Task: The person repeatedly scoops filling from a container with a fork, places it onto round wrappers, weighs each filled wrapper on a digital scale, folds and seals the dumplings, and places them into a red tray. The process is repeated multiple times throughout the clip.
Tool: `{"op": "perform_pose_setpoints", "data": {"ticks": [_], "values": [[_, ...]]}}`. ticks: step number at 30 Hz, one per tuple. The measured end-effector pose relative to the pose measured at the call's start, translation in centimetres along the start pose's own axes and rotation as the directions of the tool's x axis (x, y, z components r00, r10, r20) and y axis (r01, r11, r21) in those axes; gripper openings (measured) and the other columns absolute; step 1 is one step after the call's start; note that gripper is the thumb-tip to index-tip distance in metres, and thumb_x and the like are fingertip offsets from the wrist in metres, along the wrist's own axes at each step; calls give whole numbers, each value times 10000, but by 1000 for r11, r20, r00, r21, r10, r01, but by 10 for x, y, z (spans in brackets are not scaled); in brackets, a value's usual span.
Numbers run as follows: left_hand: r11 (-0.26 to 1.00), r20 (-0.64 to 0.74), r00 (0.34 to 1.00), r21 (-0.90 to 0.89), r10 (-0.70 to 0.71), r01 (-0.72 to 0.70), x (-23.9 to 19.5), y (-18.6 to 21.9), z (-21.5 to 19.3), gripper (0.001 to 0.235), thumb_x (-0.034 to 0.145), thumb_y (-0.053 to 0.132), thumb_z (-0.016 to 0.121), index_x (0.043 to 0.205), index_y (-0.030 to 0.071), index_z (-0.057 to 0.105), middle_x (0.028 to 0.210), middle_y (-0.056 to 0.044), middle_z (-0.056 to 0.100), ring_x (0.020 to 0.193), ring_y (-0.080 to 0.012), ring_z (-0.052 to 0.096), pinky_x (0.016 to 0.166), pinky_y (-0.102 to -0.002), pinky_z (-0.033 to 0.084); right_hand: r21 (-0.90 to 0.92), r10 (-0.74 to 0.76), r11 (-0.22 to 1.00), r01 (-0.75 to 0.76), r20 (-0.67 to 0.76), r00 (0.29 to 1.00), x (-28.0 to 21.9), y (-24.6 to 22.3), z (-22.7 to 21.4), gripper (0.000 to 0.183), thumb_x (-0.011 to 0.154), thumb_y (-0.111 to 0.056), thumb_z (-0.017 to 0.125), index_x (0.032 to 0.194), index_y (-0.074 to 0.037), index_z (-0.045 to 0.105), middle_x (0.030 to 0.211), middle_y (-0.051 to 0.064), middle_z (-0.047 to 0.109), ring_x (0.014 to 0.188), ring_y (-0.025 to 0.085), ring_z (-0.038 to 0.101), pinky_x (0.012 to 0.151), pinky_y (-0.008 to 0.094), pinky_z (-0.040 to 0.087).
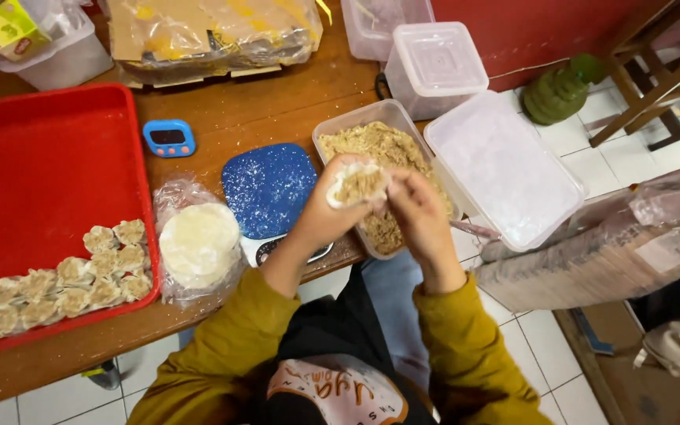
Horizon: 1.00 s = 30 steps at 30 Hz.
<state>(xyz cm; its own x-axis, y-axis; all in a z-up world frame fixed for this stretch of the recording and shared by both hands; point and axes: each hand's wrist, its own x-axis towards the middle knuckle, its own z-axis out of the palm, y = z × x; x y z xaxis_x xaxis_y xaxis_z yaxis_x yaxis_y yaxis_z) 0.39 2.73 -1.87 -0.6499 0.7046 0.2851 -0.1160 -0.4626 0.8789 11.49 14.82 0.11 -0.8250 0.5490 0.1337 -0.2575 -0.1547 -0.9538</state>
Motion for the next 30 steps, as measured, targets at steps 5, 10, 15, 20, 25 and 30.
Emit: {"op": "perform_pose_setpoints", "data": {"ticks": [5,10,15,20,25,30], "values": [[1000,142,990,-29,7,-3,1,16,17,791,681,6,905,1380,78,540,1181,-159,692,1050,-219,674,941,-424,596,-10,-86,996,86,-152,985,-21,-7,9,273,997,-54,618,1255,30,649,981,117,717,939,157,668,833,312,581],[991,252,968,-128,0,33,7,19,22,871,676,42,916,1435,48,488,1301,-175,650,1177,-214,594,1059,-473,496,-175,-227,962,208,-96,969,-19,-2,-11,128,918,-38,727,1014,46,716,892,119,704,852,123,611,763,300,558],[991,238,971,-132,17,15,11,31,29,988,642,110,963,1463,14,423,1347,-280,576,1184,-368,623,1089,-559,473,-199,-202,959,202,21,979,-19,-32,-3,274,952,-9,645,1211,67,592,907,143,655,836,158,618,759,276,515],[1000,261,965,-8,14,-13,21,21,27,866,706,212,938,1420,-2,497,1380,-229,578,1288,-339,548,1117,-542,432,-305,-234,919,249,86,968,-16,-20,-23,139,904,-24,704,1000,63,653,909,174,653,821,207,633,766,326,528],[990,191,981,-133,-22,48,27,12,28,901,694,126,947,1437,3,453,1309,-219,626,1194,-278,619,1051,-483,520,-319,-213,920,229,84,973,-11,-36,-11,250,965,-46,619,1190,60,600,925,133,621,837,170,577,799,353,521],[1000,254,967,18,-15,11,30,19,27,793,736,275,917,1355,-37,533,1313,-274,608,1191,-415,622,1050,-562,512,-381,-256,880,282,119,959,-9,-31,-17,191,963,-147,663,965,44,668,853,145,621,803,212,587,783,345,505]]}}
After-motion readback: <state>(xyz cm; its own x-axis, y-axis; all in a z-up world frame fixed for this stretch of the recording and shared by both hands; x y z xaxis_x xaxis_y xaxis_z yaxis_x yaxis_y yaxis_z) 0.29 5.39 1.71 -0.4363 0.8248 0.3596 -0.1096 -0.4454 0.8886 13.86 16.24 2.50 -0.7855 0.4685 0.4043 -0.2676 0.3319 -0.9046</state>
